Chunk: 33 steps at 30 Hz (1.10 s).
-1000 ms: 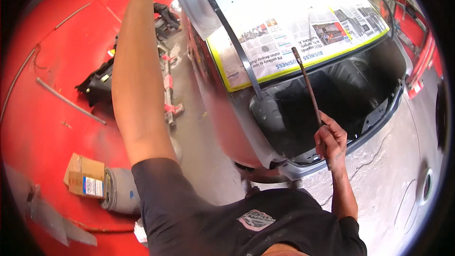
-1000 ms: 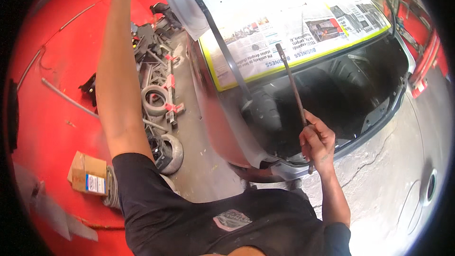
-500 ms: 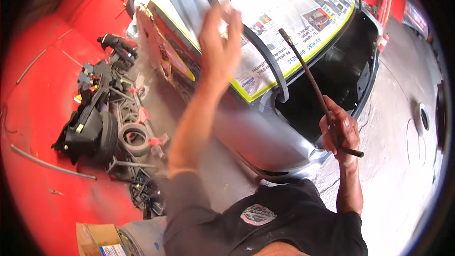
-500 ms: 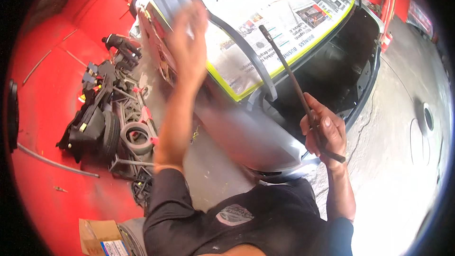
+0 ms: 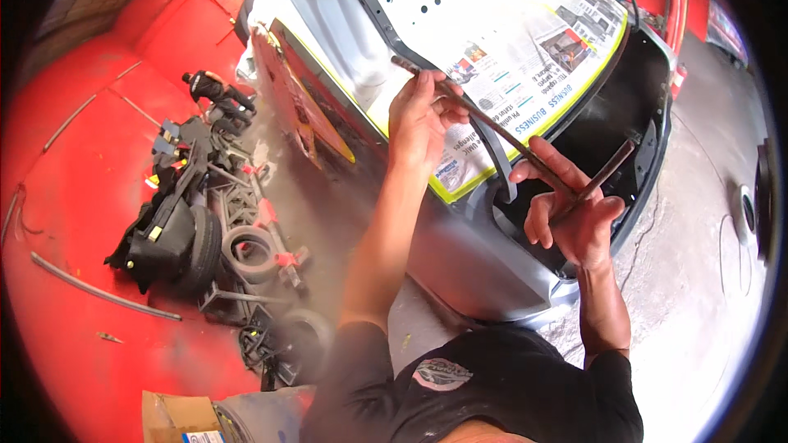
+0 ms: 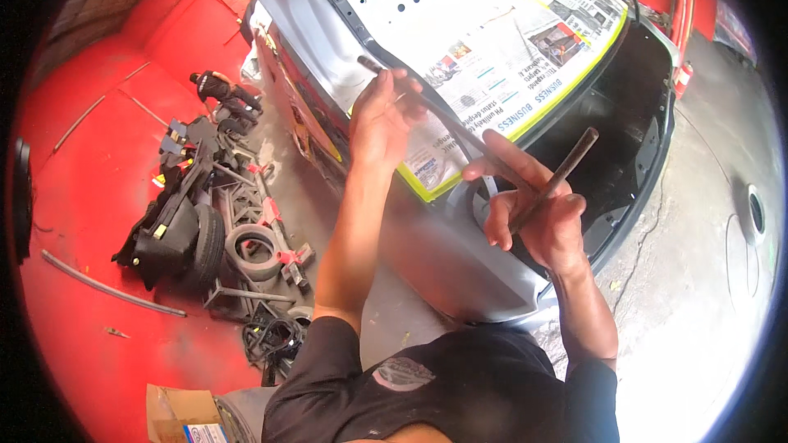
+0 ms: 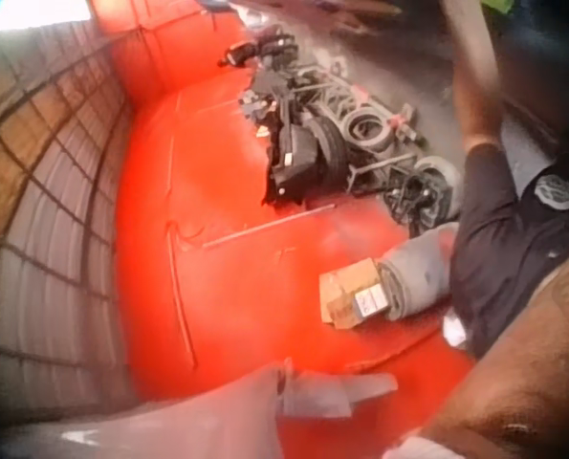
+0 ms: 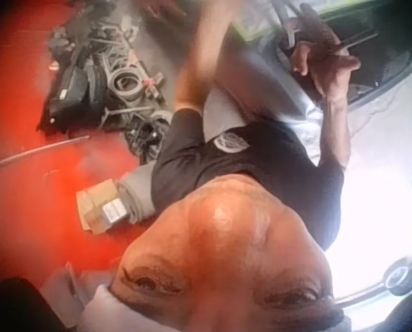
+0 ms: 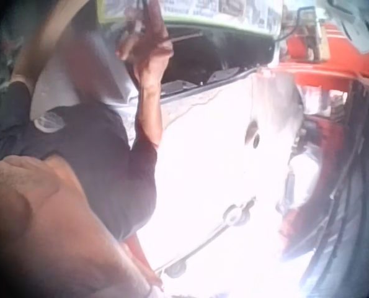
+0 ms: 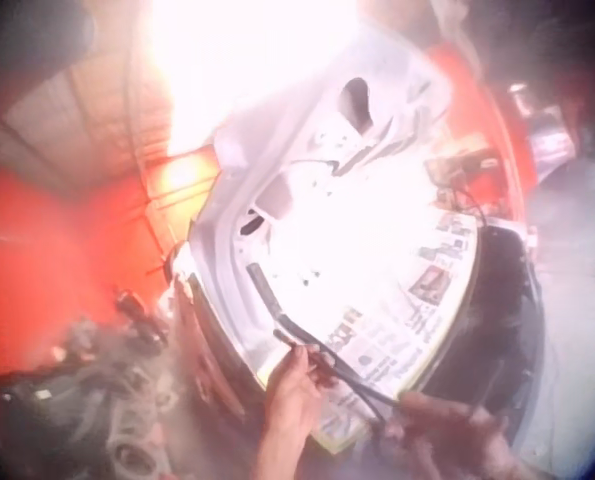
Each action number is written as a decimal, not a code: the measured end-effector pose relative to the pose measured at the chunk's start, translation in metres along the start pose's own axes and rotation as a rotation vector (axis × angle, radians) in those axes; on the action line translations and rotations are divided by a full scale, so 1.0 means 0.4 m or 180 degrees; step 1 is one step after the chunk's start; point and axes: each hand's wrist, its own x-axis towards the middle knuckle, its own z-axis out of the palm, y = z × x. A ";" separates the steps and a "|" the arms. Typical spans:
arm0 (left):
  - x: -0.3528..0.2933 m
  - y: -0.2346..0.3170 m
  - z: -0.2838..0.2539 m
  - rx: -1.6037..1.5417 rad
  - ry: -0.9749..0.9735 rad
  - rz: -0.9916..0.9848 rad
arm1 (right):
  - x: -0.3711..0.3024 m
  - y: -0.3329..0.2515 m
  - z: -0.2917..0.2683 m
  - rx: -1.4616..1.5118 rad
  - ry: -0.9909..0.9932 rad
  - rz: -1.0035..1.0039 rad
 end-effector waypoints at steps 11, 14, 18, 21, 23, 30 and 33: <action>0.156 0.016 -0.011 0.0771 0.0376 0.0147 | 0.170 -0.048 -0.059 -0.0964 0.1137 0.0819; 0.167 0.017 -0.022 0.0846 0.0408 0.0157 | 0.188 -0.050 -0.060 -0.0958 0.1102 0.0838; 0.173 0.022 -0.025 0.0907 0.0443 0.0119 | 0.202 -0.060 -0.051 -0.1044 0.1142 0.0893; 0.171 0.018 -0.029 0.0777 0.0481 0.0100 | 0.208 -0.063 -0.034 -0.1114 0.1169 0.0923; 0.168 0.019 -0.038 0.0595 0.0323 0.0198 | 0.212 -0.064 -0.013 -0.1361 0.1203 0.0907; 0.089 0.010 -0.010 0.1359 0.0078 0.0476 | 0.225 -0.078 0.058 -0.1401 0.1277 0.1067; 0.010 -0.003 0.066 0.1981 0.0103 0.1359 | 0.223 -0.068 0.056 -0.1047 0.1408 0.1094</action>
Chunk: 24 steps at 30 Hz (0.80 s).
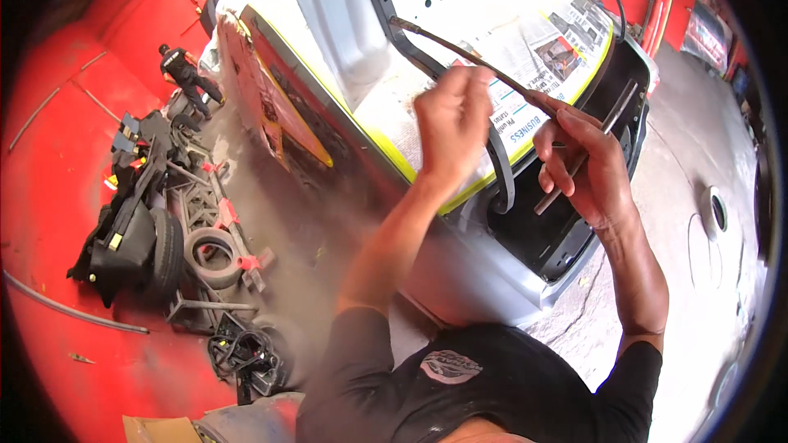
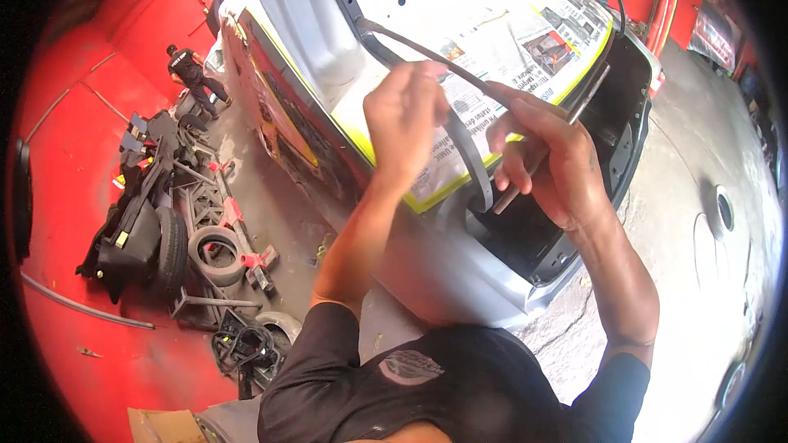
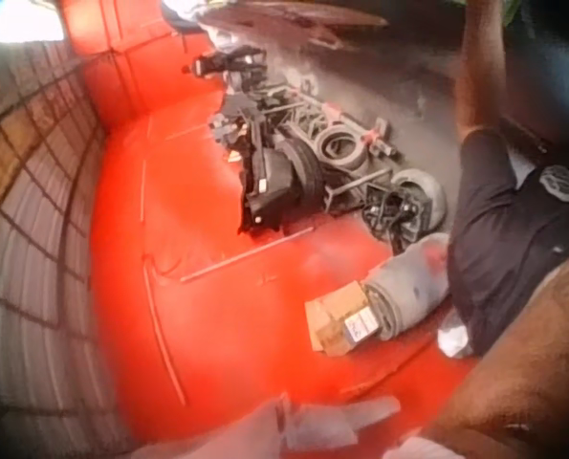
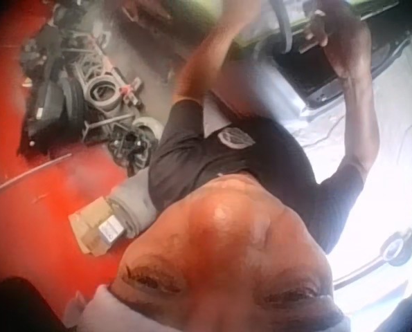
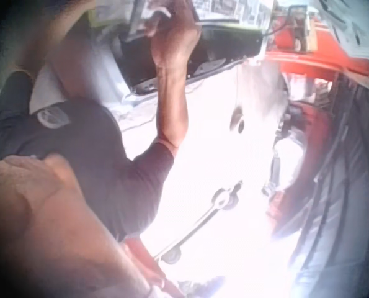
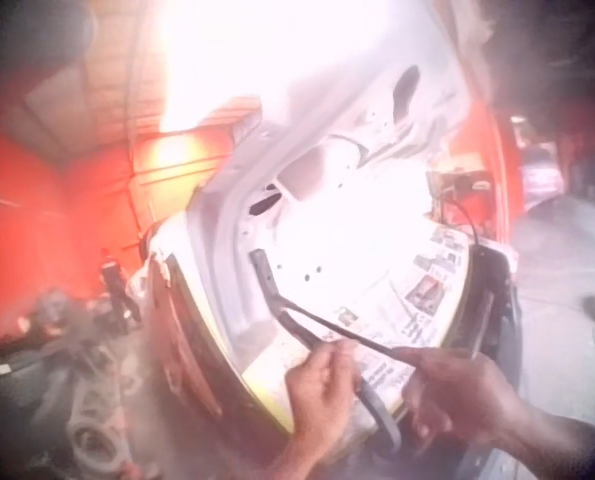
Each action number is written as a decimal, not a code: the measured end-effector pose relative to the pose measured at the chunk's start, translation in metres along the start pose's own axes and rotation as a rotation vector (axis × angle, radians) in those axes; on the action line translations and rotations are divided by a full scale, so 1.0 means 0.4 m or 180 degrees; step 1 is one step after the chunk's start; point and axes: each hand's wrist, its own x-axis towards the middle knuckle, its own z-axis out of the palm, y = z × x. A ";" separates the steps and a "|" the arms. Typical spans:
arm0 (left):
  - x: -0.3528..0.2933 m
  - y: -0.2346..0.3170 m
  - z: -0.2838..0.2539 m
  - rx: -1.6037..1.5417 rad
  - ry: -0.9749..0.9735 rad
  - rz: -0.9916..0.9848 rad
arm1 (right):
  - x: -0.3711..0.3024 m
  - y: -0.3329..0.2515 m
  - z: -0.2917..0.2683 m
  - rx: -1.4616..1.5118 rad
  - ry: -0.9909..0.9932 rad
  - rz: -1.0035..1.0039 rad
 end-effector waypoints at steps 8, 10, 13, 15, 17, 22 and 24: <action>0.075 0.194 0.119 0.0206 -0.1946 0.0424 | -0.017 0.023 0.000 0.0390 -0.0157 0.0122; 0.104 0.188 0.167 0.0314 -0.2331 0.0531 | -0.008 0.034 -0.051 0.0339 -0.0242 0.0025; 0.127 0.162 0.191 0.0253 -0.2381 0.0492 | 0.007 0.020 -0.045 -0.0014 -0.0274 0.0013; 0.122 0.158 0.198 0.0119 -0.2384 0.0314 | 0.009 0.022 -0.060 0.0146 -0.0329 0.0095; 0.093 0.172 0.194 -0.0330 -0.1733 0.1076 | -0.009 0.010 -0.049 -0.0852 -0.0024 -0.0099; 0.053 0.143 0.138 -0.0985 -0.1592 0.1465 | 0.006 -0.023 -0.064 -0.3304 0.0055 -0.1694; 0.040 0.113 0.097 -0.0527 -0.1236 0.1978 | 0.016 -0.041 -0.067 -0.3129 -0.0158 -0.1528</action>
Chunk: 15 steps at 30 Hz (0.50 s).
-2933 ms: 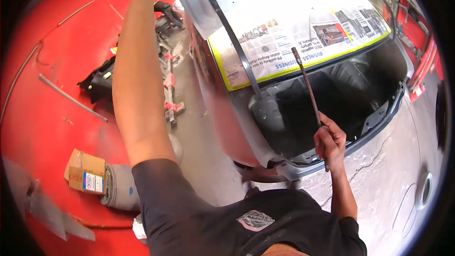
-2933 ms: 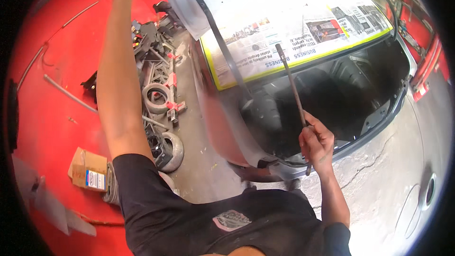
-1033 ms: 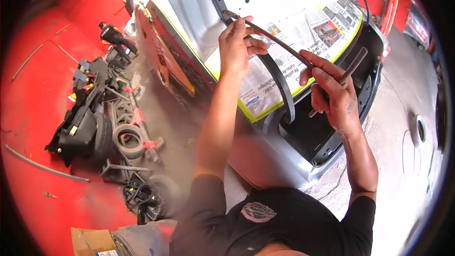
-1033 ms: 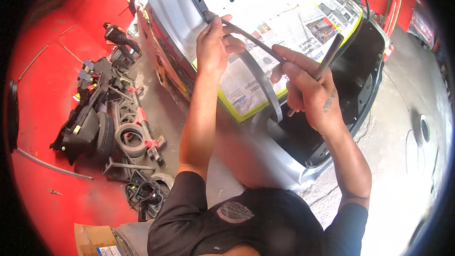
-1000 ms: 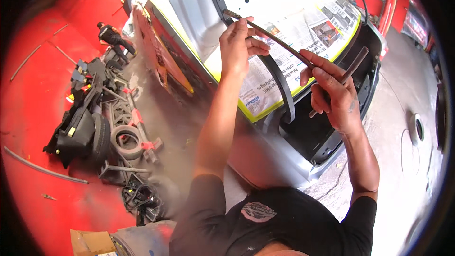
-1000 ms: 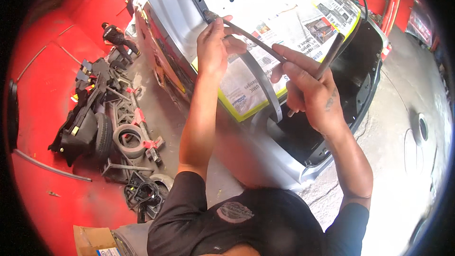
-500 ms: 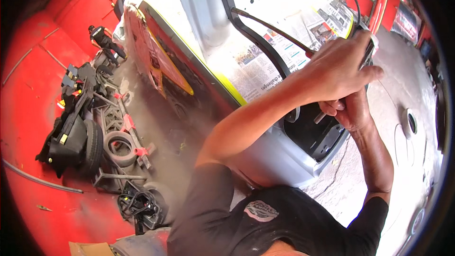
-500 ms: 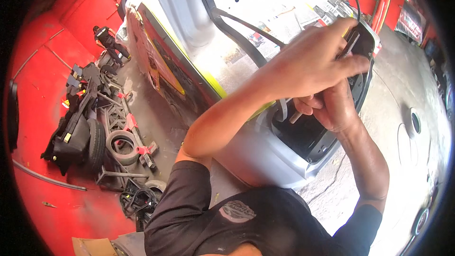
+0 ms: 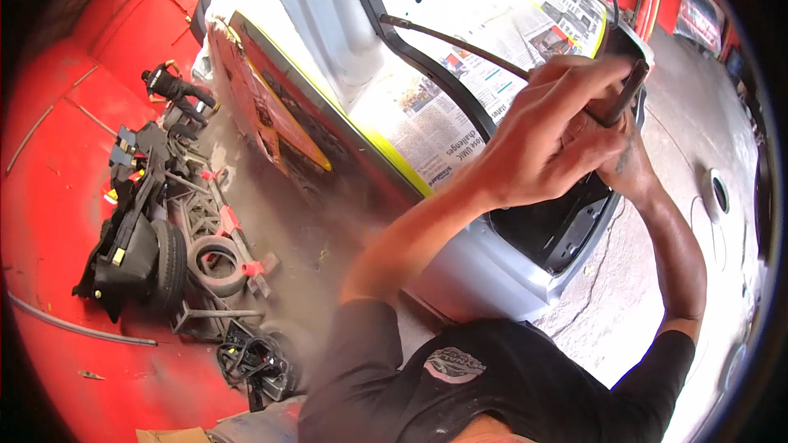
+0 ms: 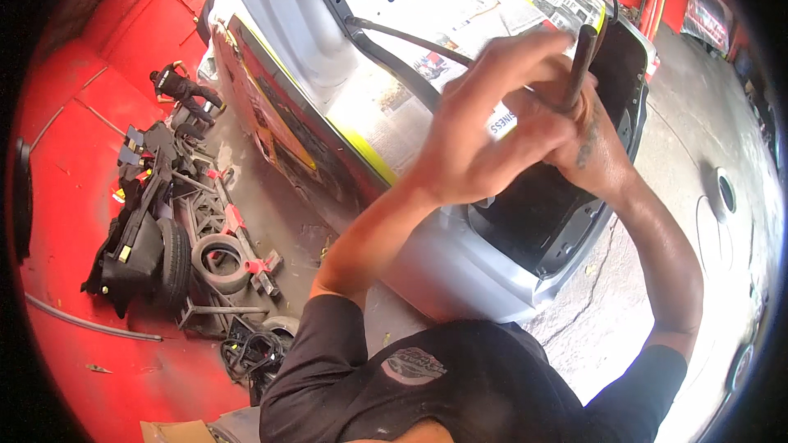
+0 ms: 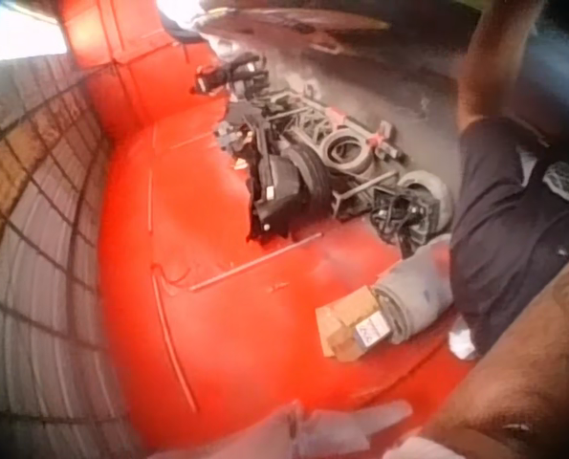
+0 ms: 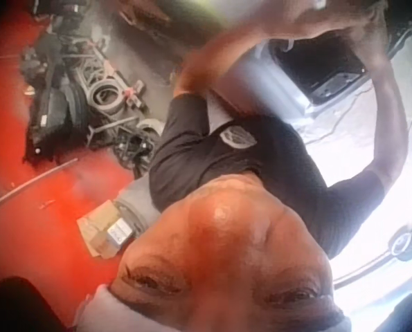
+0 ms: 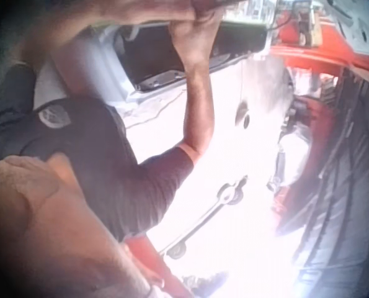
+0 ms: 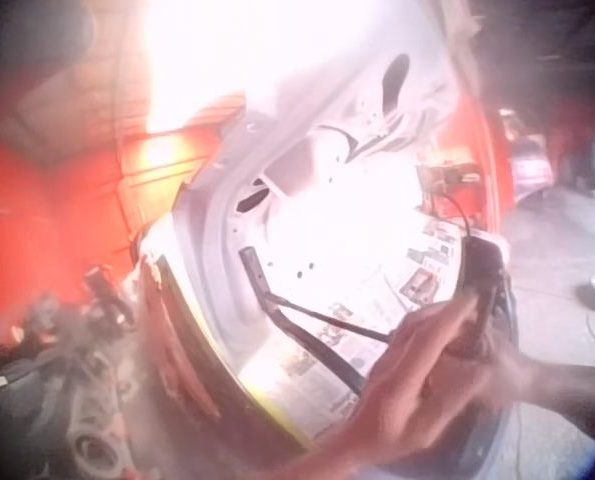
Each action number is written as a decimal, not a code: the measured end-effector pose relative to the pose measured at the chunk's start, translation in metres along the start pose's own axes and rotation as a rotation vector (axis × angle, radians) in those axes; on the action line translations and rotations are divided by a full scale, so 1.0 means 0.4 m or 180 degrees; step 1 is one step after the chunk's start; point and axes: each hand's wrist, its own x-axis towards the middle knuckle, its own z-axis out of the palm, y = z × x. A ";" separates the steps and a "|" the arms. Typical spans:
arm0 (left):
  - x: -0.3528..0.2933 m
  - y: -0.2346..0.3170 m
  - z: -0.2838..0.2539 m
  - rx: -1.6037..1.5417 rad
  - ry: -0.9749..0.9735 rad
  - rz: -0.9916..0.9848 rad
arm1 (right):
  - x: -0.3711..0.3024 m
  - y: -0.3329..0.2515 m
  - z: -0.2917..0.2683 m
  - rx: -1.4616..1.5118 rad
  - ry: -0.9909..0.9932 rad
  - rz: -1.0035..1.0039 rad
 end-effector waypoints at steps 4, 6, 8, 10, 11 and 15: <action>-0.126 -0.046 -0.038 0.0462 0.1362 -0.0694 | 0.034 -0.017 -0.010 -0.0438 -0.0350 -0.0429; -0.145 -0.075 -0.064 -0.0175 0.2240 -0.1525 | 0.033 -0.004 -0.004 -0.0670 -0.0228 -0.0681; -0.138 -0.130 -0.126 -0.1050 0.2525 -0.2095 | 0.031 -0.006 -0.003 -0.0512 -0.0119 -0.0517; -0.116 -0.150 -0.166 -0.1755 0.2255 -0.2495 | 0.028 0.011 0.003 -0.0492 -0.0063 -0.0743; -0.103 -0.154 -0.173 -0.1889 0.2148 -0.2466 | 0.027 0.006 0.004 -0.0426 -0.0057 -0.0735; -0.082 -0.147 -0.165 -0.1744 0.2214 -0.2457 | 0.005 -0.063 -0.020 0.0154 0.0058 0.0245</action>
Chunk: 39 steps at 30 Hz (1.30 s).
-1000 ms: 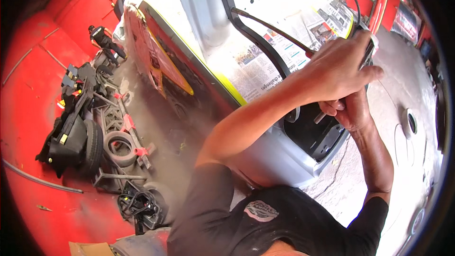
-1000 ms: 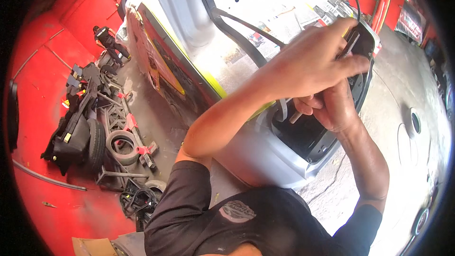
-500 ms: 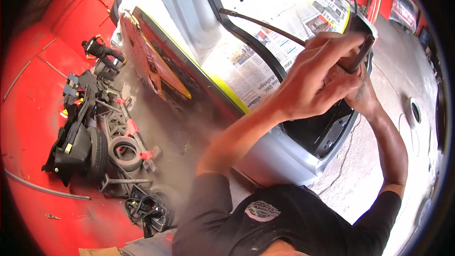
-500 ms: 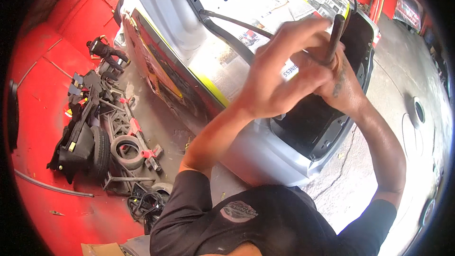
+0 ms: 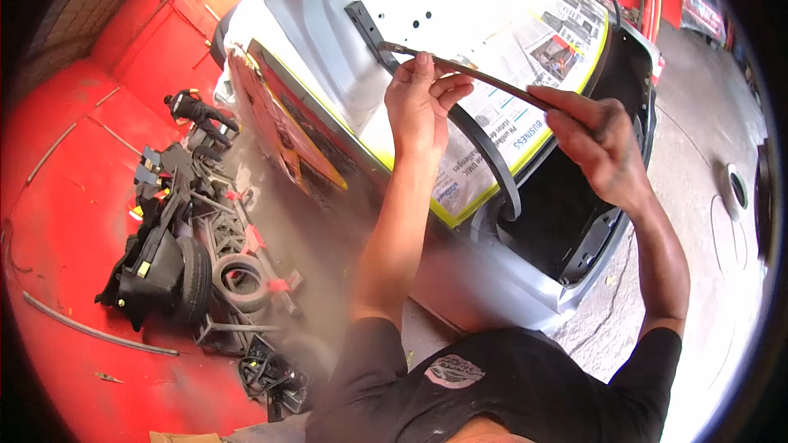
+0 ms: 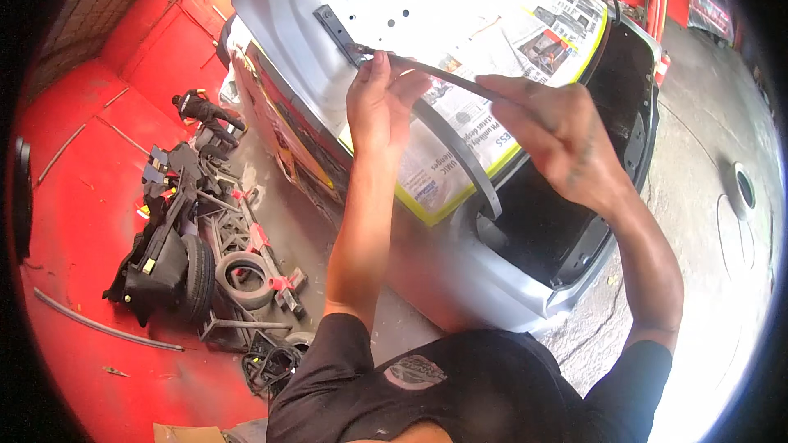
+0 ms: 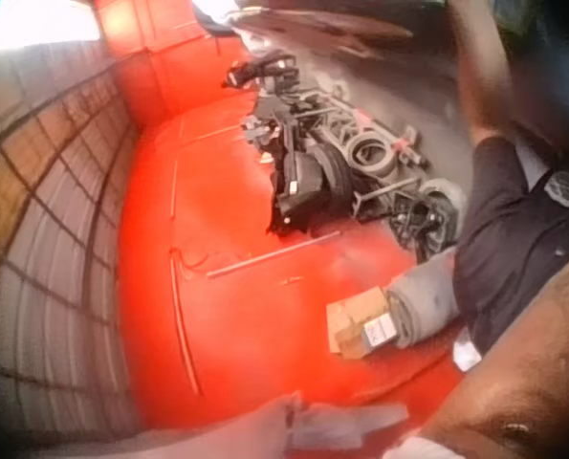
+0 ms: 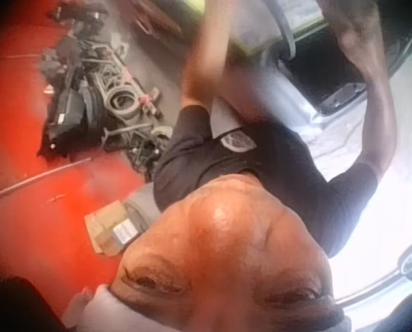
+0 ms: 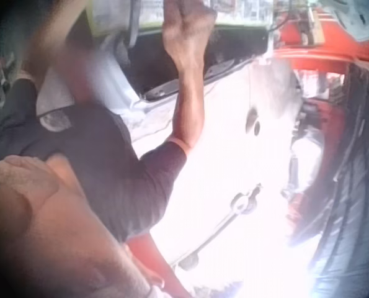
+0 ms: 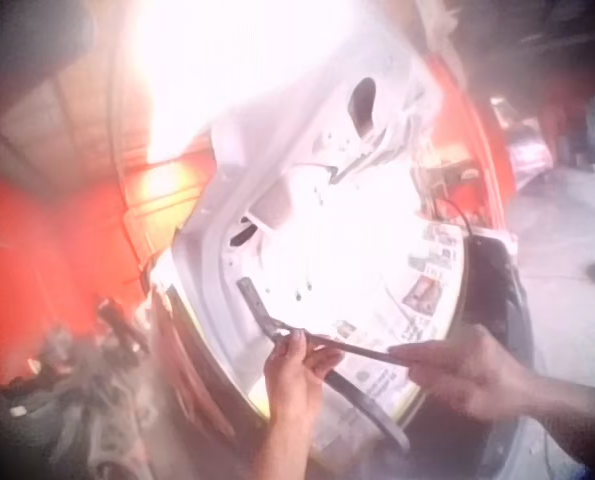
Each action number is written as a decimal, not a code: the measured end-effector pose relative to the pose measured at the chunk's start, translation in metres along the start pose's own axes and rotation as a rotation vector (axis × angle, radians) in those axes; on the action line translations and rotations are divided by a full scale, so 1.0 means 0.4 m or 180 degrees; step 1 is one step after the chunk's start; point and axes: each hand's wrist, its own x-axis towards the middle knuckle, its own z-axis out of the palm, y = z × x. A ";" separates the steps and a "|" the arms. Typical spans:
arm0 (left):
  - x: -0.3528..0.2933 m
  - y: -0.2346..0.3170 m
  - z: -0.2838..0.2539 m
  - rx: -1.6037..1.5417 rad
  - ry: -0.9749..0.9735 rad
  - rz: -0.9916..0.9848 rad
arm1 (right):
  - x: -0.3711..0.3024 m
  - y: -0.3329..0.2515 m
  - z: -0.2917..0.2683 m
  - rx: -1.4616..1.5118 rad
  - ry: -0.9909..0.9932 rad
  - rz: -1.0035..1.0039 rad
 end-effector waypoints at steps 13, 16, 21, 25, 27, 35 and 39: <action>0.089 0.042 0.038 0.0326 -0.0158 0.0496 | 0.047 -0.008 0.038 0.1677 0.0481 0.0726; 0.096 0.048 0.034 0.0501 -0.0229 0.0536 | 0.053 -0.011 0.041 0.1932 0.0508 0.0817; 0.095 0.049 0.035 0.0377 -0.0178 0.0524 | 0.069 -0.017 0.021 0.2821 0.0185 0.1084; 0.071 0.044 0.066 0.0204 -0.0366 0.0306 | 0.084 -0.036 0.001 0.2985 0.0175 0.1061; 0.033 0.044 0.083 0.0492 -0.0560 0.0279 | 0.086 -0.063 0.004 0.2670 0.0093 0.0904; -0.053 0.079 0.193 0.2124 -0.0782 0.3457 | 0.116 -0.082 -0.034 0.0808 0.0003 0.0507; -0.060 0.078 0.333 0.1589 -0.1422 0.3296 | 0.103 -0.015 -0.054 0.0171 0.0027 -0.0009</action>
